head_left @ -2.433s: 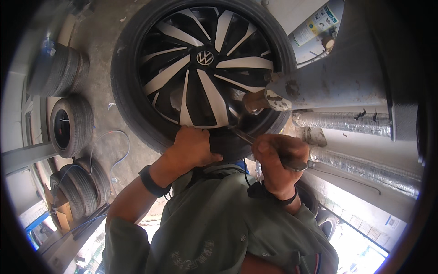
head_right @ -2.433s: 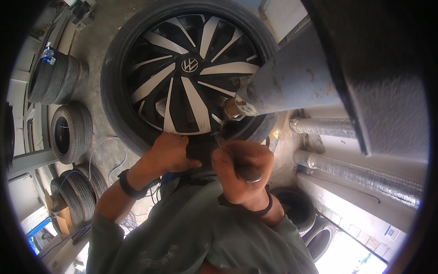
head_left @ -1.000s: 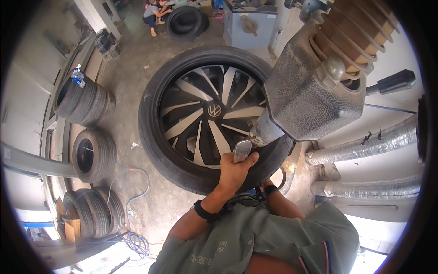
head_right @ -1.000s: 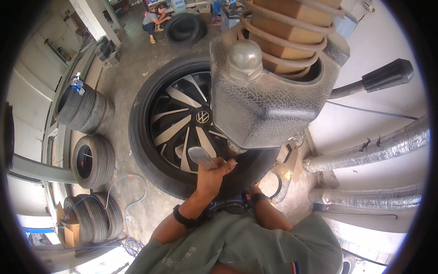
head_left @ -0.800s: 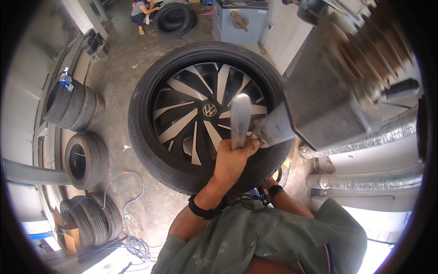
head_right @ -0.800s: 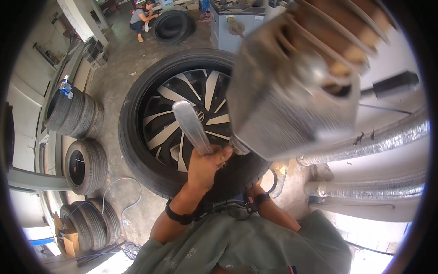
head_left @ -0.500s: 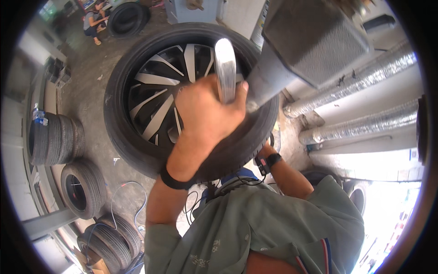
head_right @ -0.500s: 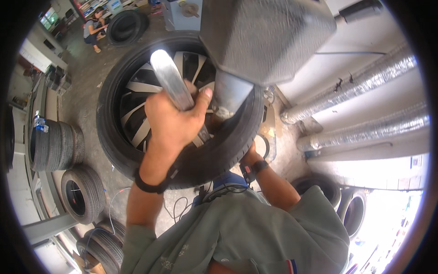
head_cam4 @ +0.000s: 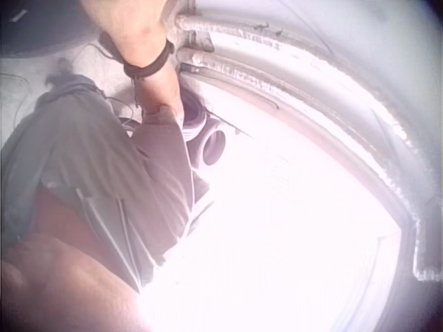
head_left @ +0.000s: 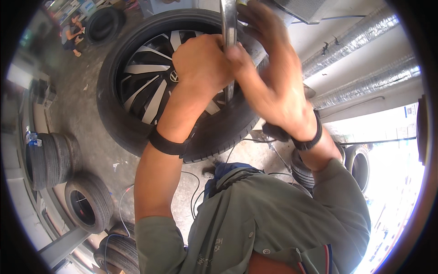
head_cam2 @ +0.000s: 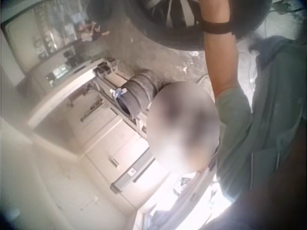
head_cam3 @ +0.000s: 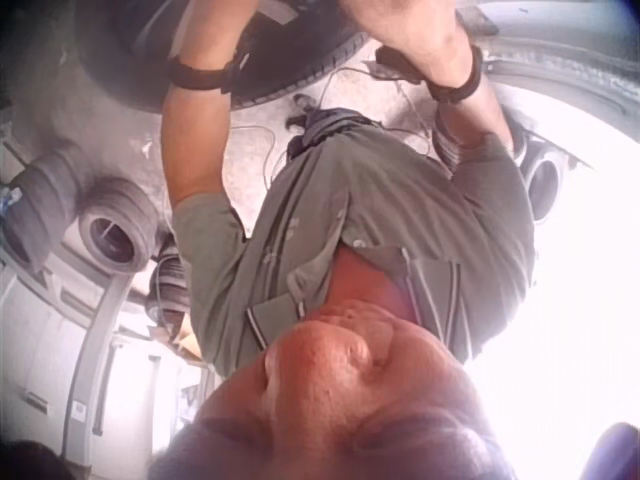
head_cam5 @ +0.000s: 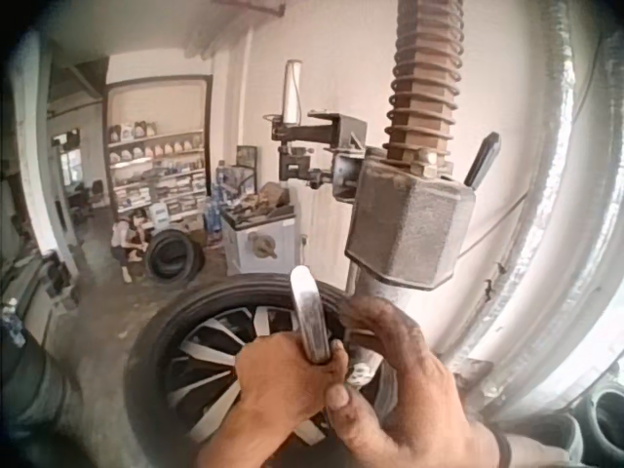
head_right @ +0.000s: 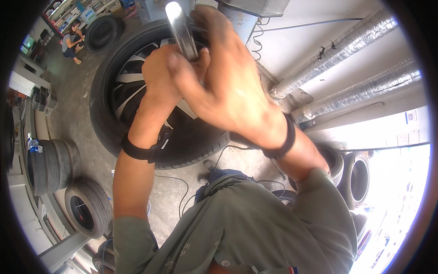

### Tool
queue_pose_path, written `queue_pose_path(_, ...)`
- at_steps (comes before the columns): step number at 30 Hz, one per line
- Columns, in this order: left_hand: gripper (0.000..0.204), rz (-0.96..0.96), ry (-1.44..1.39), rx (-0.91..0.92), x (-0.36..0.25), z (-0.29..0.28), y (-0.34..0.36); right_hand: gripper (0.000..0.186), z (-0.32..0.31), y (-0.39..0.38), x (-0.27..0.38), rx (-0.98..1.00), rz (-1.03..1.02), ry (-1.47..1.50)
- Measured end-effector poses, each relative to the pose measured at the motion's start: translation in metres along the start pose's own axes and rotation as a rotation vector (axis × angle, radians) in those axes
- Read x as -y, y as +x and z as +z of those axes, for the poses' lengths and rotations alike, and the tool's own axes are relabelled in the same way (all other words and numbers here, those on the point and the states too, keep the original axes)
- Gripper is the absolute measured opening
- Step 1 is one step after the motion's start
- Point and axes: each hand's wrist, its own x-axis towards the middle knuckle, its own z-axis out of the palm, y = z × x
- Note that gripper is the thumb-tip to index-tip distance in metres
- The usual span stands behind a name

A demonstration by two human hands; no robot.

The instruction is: The person dismounts an old tire from a wheel using a tire changer machine and levers, applies liquid to a new tire, checks its position, and mounts the new tire onto the wheel hub.

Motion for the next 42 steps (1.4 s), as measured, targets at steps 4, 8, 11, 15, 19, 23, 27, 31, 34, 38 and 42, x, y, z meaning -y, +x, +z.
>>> queue_pose_path(4,0.04,0.054,-0.01,0.183,0.004,-0.015,0.003,0.036,0.033,0.035,0.0,0.133,0.129,0.052)
queue_pose_path(8,0.042,0.117,-0.182,0.269,0.048,-0.029,-0.009,0.027,0.04,0.03,-0.018,0.052,-0.021,-0.203)
queue_pose_path(11,0.048,-0.049,-0.199,0.097,0.141,-0.062,-0.024,0.019,0.042,0.035,-0.011,-0.014,-0.086,-0.287)
queue_pose_path(15,0.046,-0.382,-0.315,-0.173,0.298,-0.091,-0.064,0.013,0.043,0.031,0.004,-0.061,0.028,-0.388)
queue_pose_path(19,0.059,-0.523,-0.441,-0.047,0.424,-0.087,-0.086,0.023,0.063,0.04,0.042,-0.084,0.301,-0.479)
queue_pose_path(23,0.072,-0.447,-0.603,0.088,0.466,-0.03,-0.089,0.026,0.071,0.05,0.056,-0.103,0.421,-0.501)
queue_pose_path(27,0.075,-0.352,-0.777,0.076,0.428,-0.02,-0.085,0.022,0.055,0.046,0.038,-0.354,0.594,-0.322)
queue_pose_path(31,0.08,-0.225,-0.722,0.179,0.442,-0.028,-0.087,0.02,0.058,0.049,0.029,-0.572,0.696,-0.292)
queue_pose_path(34,0.077,-0.13,-0.787,0.3,0.456,-0.044,-0.086,0.019,0.047,0.049,0.019,-0.701,0.775,-0.273)
queue_pose_path(38,0.067,-0.054,-0.908,0.493,0.513,-0.057,-0.062,0.031,0.002,0.036,0.029,-0.88,0.921,-0.228)
queue_pose_path(42,0.056,-0.399,-0.885,0.725,0.597,-0.056,-0.014,0.035,0.023,0.025,0.031,-0.834,0.922,-0.217)
